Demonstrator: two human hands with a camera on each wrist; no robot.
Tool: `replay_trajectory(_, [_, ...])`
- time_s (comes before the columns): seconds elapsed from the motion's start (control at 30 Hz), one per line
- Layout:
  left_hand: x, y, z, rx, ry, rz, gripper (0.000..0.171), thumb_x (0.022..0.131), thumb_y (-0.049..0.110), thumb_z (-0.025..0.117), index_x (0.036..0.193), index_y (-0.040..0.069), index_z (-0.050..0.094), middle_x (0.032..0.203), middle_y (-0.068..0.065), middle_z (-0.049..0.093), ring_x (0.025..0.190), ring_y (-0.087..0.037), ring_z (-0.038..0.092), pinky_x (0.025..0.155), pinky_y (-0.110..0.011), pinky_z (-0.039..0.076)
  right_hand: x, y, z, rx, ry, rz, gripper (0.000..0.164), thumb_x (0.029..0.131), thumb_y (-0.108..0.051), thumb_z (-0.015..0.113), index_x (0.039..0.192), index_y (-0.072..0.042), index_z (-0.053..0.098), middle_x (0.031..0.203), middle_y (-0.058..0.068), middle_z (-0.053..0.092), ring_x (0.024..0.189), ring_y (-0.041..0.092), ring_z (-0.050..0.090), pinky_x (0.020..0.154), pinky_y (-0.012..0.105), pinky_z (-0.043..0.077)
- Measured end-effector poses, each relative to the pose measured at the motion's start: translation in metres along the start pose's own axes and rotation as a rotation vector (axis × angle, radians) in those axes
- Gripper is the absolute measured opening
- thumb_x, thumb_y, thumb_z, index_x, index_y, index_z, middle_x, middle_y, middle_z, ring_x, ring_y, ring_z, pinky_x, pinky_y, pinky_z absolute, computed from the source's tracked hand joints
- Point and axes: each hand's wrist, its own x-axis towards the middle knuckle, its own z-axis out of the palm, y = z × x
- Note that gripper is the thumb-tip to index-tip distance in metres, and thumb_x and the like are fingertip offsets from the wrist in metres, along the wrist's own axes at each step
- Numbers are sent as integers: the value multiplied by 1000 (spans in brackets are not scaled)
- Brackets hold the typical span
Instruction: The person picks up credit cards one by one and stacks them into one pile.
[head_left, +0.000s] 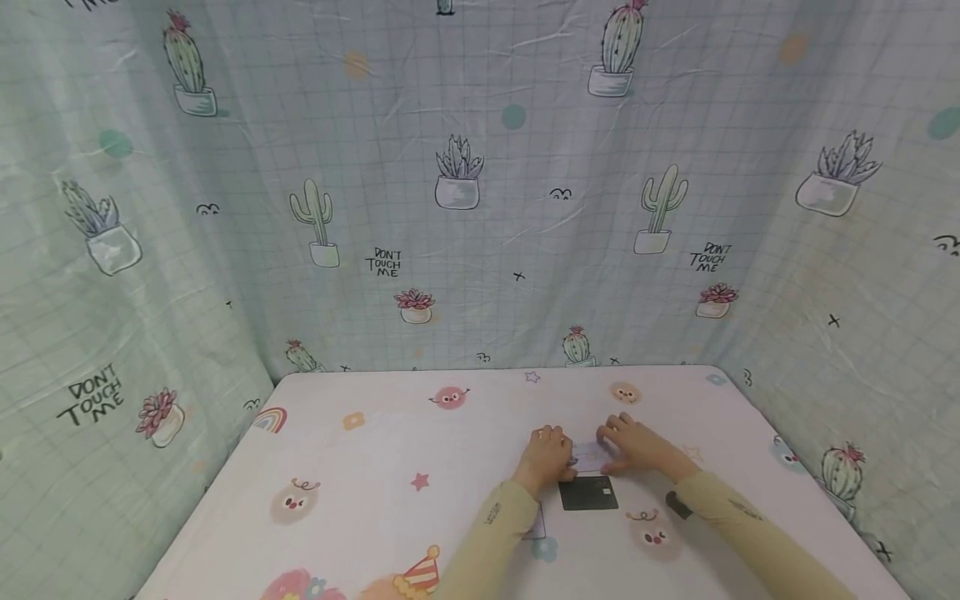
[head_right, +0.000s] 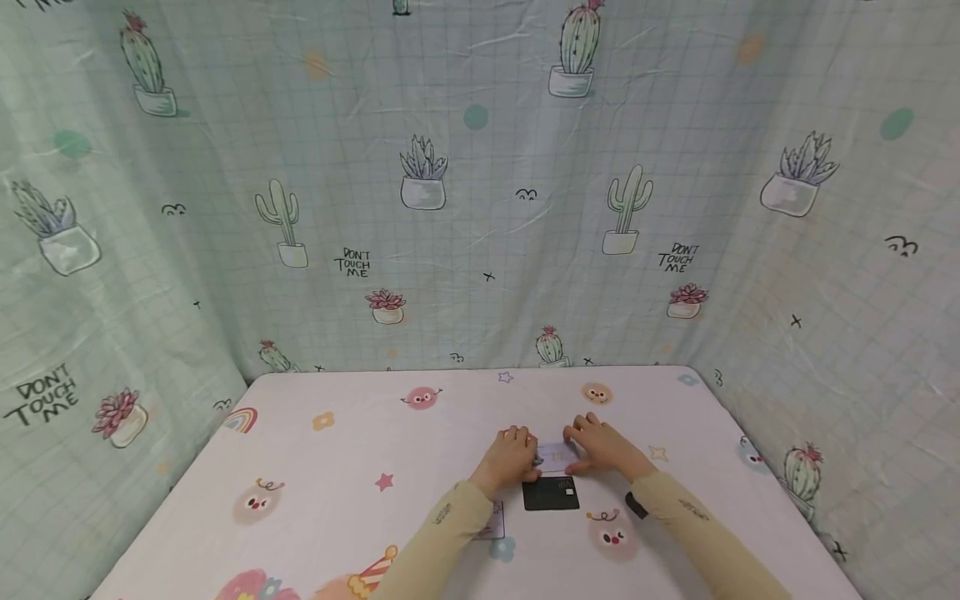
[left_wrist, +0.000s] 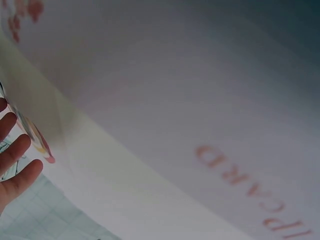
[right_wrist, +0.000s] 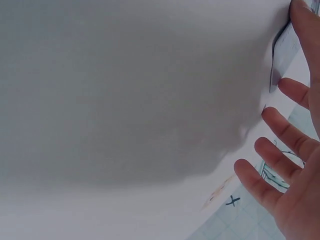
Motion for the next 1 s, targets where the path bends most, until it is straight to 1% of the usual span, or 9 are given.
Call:
replay_trajectory(0.1, [0,0,0,-3,-7,-1,52,79,57,52,112,17,57,103,2,54,97,-14,50,87,-29,43,2,-1,-2,10,-31,26,51,65,-51,69,100,-16,54,91,-2,48,82,15,42,68,33,42])
replay_trajectory(0.23, [0,0,0,1,3,-2,52,79,57,52,111,17,57,101,2,53,95,-14,50,86,-29,43,6,-3,-5,28,-84,68,51,64,-50,71,99,-17,53,91,-3,48,83,15,41,70,35,41])
replay_trajectory(0.37, [-1,1,0,-4,16,-7,51,79,56,53,110,17,58,101,2,54,95,-14,51,85,-29,43,9,-5,-7,39,-114,82,51,63,-49,72,96,-15,53,90,-2,47,83,15,40,69,35,41])
replay_trajectory(0.57, [-1,1,1,2,21,-16,52,78,57,53,110,17,58,102,3,53,95,-14,50,84,-29,43,10,-5,-9,79,-103,57,49,61,-42,75,89,-9,51,85,1,42,79,16,37,66,32,38])
replay_trajectory(0.67, [-2,2,2,15,28,-13,52,78,57,52,110,18,58,100,3,53,94,-13,50,83,-29,43,10,-5,-10,69,-95,51,50,60,-42,76,88,-9,51,84,1,41,78,16,36,64,31,37])
replay_trajectory(0.77, [-1,1,2,23,31,-13,50,79,57,51,110,18,58,100,3,53,94,-14,51,83,-29,43,11,-5,-9,48,-90,63,52,59,-45,75,88,-10,50,83,-1,40,77,15,36,63,29,36])
replay_trajectory(0.9, [-2,1,1,26,37,-13,49,79,56,51,111,19,56,101,4,53,95,-13,51,83,-29,43,11,-6,-10,40,-95,88,53,57,-47,75,87,-12,50,81,-4,43,76,13,37,62,28,36])
replay_trajectory(1.0, [-2,1,1,31,49,-7,49,78,56,52,111,20,56,102,5,54,95,-13,51,82,-29,43,11,-8,-11,52,-103,100,52,58,-48,75,89,-13,51,82,-5,49,76,13,41,65,31,40])
